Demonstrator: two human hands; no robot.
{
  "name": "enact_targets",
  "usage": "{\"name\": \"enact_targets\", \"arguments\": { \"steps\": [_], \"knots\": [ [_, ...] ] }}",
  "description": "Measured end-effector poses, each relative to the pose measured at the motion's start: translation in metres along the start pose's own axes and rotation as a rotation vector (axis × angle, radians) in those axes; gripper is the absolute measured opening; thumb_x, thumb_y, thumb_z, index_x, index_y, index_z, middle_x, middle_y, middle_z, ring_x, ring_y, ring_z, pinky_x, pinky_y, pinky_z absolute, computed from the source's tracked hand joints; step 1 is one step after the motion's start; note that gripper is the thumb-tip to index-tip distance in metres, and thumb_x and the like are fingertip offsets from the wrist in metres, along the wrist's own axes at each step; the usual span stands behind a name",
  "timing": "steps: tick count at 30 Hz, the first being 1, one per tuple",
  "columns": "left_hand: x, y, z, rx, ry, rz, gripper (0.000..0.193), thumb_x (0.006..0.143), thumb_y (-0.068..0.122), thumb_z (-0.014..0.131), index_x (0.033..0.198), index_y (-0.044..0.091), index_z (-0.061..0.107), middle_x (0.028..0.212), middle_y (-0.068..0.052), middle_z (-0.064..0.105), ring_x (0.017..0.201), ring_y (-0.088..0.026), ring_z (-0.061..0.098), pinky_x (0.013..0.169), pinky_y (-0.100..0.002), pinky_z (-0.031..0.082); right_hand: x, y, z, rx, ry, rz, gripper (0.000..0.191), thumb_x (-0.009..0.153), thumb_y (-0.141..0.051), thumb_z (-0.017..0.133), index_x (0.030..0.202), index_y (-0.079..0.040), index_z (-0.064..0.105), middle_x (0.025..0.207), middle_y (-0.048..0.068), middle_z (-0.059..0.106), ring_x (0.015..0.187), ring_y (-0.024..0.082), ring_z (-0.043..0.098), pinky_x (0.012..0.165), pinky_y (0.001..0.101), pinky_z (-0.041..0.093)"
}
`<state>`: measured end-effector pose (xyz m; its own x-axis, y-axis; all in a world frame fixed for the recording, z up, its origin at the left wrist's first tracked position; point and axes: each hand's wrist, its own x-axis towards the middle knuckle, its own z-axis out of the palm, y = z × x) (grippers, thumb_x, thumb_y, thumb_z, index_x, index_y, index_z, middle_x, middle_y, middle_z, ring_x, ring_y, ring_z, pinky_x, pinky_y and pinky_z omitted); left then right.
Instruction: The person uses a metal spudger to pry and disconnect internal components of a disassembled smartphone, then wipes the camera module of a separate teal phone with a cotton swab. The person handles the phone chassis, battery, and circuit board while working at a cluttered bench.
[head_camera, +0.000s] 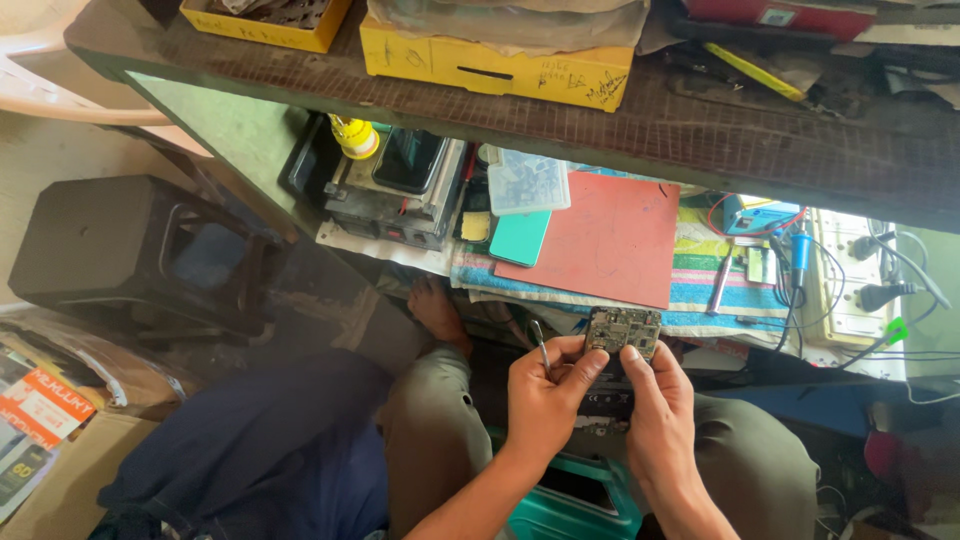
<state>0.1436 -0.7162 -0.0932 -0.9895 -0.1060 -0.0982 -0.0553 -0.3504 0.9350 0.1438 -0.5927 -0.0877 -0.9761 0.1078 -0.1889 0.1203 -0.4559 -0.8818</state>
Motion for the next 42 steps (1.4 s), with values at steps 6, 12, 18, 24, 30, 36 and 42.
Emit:
{"name": "enact_targets", "arguments": {
  "steps": [6, 12, 18, 24, 30, 36, 42],
  "knots": [
    [0.001, 0.000, 0.001, 0.029, 0.015, 0.014, 0.023, 0.092, 0.013, 0.078, 0.108, -0.004, 0.076, 0.086, 0.000, 0.074, 0.071, -0.002, 0.060, 0.064, -0.019, 0.048, 0.000, -0.006, 0.001, 0.016, 0.001, 0.054, 0.021, 0.103, -0.012, 0.057, 0.118, 0.001, 0.065, 0.107, 0.007, 0.072, 0.095, 0.010, 0.064, 0.085, 0.0284, 0.052],
    [0.000, 0.001, 0.003, -0.034, -0.010, 0.009, 0.024, 0.091, 0.012, 0.078, 0.109, -0.004, 0.075, 0.092, -0.002, 0.076, 0.077, -0.003, 0.063, 0.069, -0.020, 0.051, 0.001, -0.010, -0.003, 0.067, -0.004, 0.079, 0.026, 0.097, -0.005, 0.052, 0.118, 0.003, 0.065, 0.107, 0.010, 0.072, 0.095, 0.014, 0.066, 0.085, 0.0294, 0.053],
    [-0.001, 0.002, 0.003, 0.000, 0.007, 0.000, 0.023, 0.092, 0.011, 0.079, 0.108, -0.005, 0.076, 0.088, -0.001, 0.075, 0.073, -0.002, 0.060, 0.064, -0.019, 0.048, 0.000, -0.008, -0.005, 0.069, -0.009, 0.069, 0.027, 0.095, -0.001, 0.053, 0.119, 0.003, 0.064, 0.108, 0.009, 0.071, 0.096, 0.015, 0.066, 0.086, 0.0299, 0.053],
    [-0.002, 0.003, 0.003, 0.000, -0.004, -0.003, 0.024, 0.091, 0.013, 0.078, 0.109, -0.003, 0.076, 0.087, 0.000, 0.075, 0.071, -0.002, 0.060, 0.062, -0.018, 0.047, -0.001, -0.010, -0.004, 0.049, 0.008, 0.074, 0.025, 0.097, -0.004, 0.054, 0.118, 0.002, 0.065, 0.107, 0.008, 0.072, 0.096, 0.014, 0.065, 0.085, 0.0294, 0.052],
    [-0.004, 0.003, 0.004, 0.015, -0.009, 0.009, 0.024, 0.092, 0.014, 0.079, 0.108, -0.004, 0.076, 0.085, 0.001, 0.074, 0.069, -0.001, 0.057, 0.060, -0.018, 0.044, -0.003, -0.009, -0.003, 0.067, 0.012, 0.048, 0.022, 0.099, -0.005, 0.056, 0.117, 0.001, 0.066, 0.106, 0.008, 0.072, 0.095, 0.013, 0.065, 0.085, 0.0299, 0.052],
    [-0.004, 0.000, 0.002, 0.034, -0.005, 0.021, 0.025, 0.092, 0.015, 0.079, 0.108, -0.004, 0.077, 0.082, 0.002, 0.072, 0.066, 0.000, 0.054, 0.057, -0.018, 0.041, -0.001, -0.002, -0.005, 0.036, 0.002, 0.003, 0.021, 0.099, -0.005, 0.056, 0.117, 0.001, 0.065, 0.107, 0.007, 0.072, 0.097, 0.012, 0.064, 0.086, 0.0285, 0.052],
    [-0.003, -0.007, 0.006, 0.010, -0.003, 0.006, 0.020, 0.092, 0.010, 0.078, 0.106, -0.004, 0.077, 0.083, 0.003, 0.071, 0.067, 0.000, 0.054, 0.058, -0.018, 0.042, 0.002, 0.002, -0.008, -0.124, 0.014, -0.112, 0.024, 0.100, -0.007, 0.054, 0.117, 0.003, 0.067, 0.108, 0.006, 0.072, 0.101, 0.011, 0.062, 0.095, 0.0284, 0.048]
  ]
}}
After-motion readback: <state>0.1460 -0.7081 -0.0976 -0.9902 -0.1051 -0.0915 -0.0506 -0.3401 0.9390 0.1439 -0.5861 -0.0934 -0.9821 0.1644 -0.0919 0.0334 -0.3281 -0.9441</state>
